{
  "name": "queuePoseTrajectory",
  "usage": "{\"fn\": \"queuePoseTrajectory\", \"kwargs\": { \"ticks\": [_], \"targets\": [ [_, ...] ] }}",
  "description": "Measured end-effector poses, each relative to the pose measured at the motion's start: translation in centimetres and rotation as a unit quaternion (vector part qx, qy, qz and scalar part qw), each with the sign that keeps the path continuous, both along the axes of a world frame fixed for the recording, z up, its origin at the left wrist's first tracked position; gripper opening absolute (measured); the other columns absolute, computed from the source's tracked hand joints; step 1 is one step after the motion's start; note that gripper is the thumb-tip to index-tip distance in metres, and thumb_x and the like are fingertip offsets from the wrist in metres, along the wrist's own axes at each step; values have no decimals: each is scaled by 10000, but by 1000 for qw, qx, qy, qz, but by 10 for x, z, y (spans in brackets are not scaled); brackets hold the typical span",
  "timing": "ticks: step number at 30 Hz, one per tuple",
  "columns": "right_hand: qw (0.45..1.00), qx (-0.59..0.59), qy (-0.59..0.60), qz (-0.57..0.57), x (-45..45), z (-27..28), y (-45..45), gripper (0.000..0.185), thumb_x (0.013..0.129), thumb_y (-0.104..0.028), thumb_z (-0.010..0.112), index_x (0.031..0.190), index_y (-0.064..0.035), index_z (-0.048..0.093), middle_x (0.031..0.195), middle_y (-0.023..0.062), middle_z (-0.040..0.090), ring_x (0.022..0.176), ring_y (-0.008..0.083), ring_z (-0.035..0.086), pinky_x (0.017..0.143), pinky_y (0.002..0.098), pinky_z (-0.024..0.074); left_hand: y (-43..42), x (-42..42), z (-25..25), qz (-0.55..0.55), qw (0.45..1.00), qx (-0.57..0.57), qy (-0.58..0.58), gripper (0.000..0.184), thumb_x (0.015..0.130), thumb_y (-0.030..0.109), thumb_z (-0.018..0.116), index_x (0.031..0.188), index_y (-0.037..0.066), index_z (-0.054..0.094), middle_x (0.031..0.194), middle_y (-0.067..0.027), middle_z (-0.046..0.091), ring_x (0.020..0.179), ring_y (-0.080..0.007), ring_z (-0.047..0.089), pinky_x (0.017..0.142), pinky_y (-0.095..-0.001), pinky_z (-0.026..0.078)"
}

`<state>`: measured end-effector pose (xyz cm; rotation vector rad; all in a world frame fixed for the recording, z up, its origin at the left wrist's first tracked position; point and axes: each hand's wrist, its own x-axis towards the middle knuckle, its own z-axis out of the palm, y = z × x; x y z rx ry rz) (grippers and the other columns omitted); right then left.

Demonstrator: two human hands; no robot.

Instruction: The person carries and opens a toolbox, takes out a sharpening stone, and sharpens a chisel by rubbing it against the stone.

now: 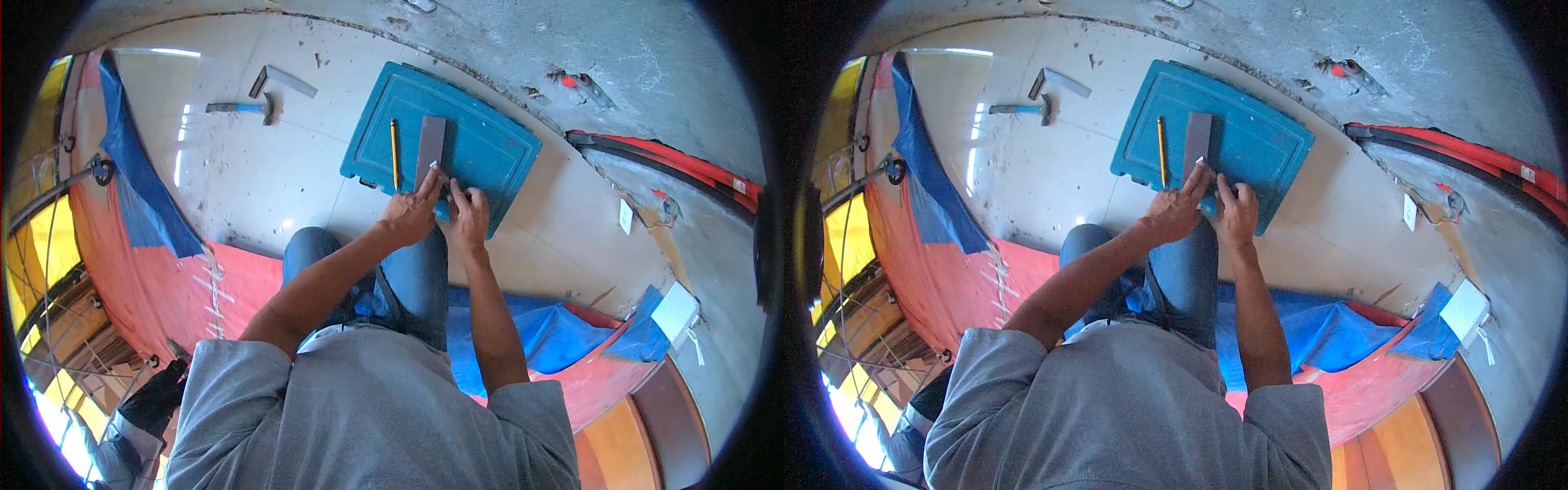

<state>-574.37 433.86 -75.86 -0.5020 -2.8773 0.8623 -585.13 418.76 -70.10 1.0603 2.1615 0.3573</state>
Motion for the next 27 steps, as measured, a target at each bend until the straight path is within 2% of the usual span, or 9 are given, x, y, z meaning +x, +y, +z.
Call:
{"fn": "queuePoseTrajectory", "kwargs": {
  "ticks": [5, 7, 11, 15, 18, 20, 21, 24, 27],
  "targets": [
    [1000, 13, -1, 18, -17, 0, 8, 457, 896, -121, 696, 1352, -103, 673, 1021, 161, 582, 947, 365, 608, 799, 492, 502, 9, -10, -2, 47, 998, 28, -5, 830, 896, 198, 629, 1604, -1, 246, 1683, -279, 180, 957, -442, 728, 819, -522, 601],
    [999, 26, -3, 25, -46, -8, 20, 458, 897, -112, 685, 1355, -95, 667, 1020, 170, 580, 946, 378, 607, 798, 495, 503, 20, -31, -14, 38, 993, 73, 81, 761, 935, 230, 591, 1585, -19, 283, 1662, -292, 235, 943, -435, 734, 805, -509, 607],
    [999, -1, 31, 16, -92, -5, 29, 439, 901, -89, 656, 1339, -70, 664, 1003, 187, 565, 937, 397, 598, 799, 499, 505, 45, -77, -14, 38, 995, 16, 96, 714, 960, 293, 567, 1556, -39, 356, 1653, -297, 257, 954, -395, 744, 810, -476, 606],
    [999, -42, 23, 13, -24, 5, 4, 438, 902, -58, 631, 1339, -63, 663, 980, 196, 568, 925, 406, 601, 790, 509, 502, 12, -19, -16, -19, 993, -2, 119, 686, 972, 314, 562, 1542, -29, 394, 1647, -278, 295, 910, -398, 750, 755, -492, 607],
    [998, -57, -1, 30, -21, 9, 7, 440, 903, -40, 621, 1340, -70, 664, 966, 202, 572, 917, 413, 604, 784, 511, 502, 2, 1, -7, 46, 995, 43, 80, 669, 977, 305, 559, 1531, -38, 406, 1640, -279, 310, 892, -375, 756, 717, -482, 611],
    [999, -42, -5, 21, -35, -3, 16, 435, 907, -48, 626, 1339, -72, 664, 973, 207, 576, 911, 428, 608, 771, 521, 507, 20, -27, 8, 46, 999, -22, -5, 734, 996, 235, 533, 1601, -31, 215, 1651, -289, 273, 979, -458, 728, 782, -549, 607],
    [999, -40, -1, 22, -59, -9, 23, 435, 907, -48, 626, 1339, -72, 664, 973, 207, 576, 911, 428, 608, 771, 521, 507, 29, -47, 0, 46, 999, -20, -2, 734, 996, 235, 533, 1601, -31, 215, 1651, -289, 273, 979, -458, 728, 782, -549, 607],
    [998, -28, 51, -1, -97, -13, 29, 421, 910, -87, 650, 1330, -66, 664, 961, 199, 581, 886, 434, 610, 767, 533, 514, 36, -82, -30, -32, 984, 77, 159, 699, 973, 230, 551, 1565, -61, 321, 1621, -329, 299, 1038, -440, 725, 735, -490, 625],
    [997, -46, 49, 34, -54, -14, 19, 436, 895, -105, 678, 1330, -74, 668, 964, 198, 587, 882, 432, 619, 774, 529, 518, 19, -35, -27, 14, 993, 32, 109, 733, 942, 254, 603, 1552, -62, 348, 1628, -332, 277, 1016, -441, 728, 744, -461, 627]
  ]
}}
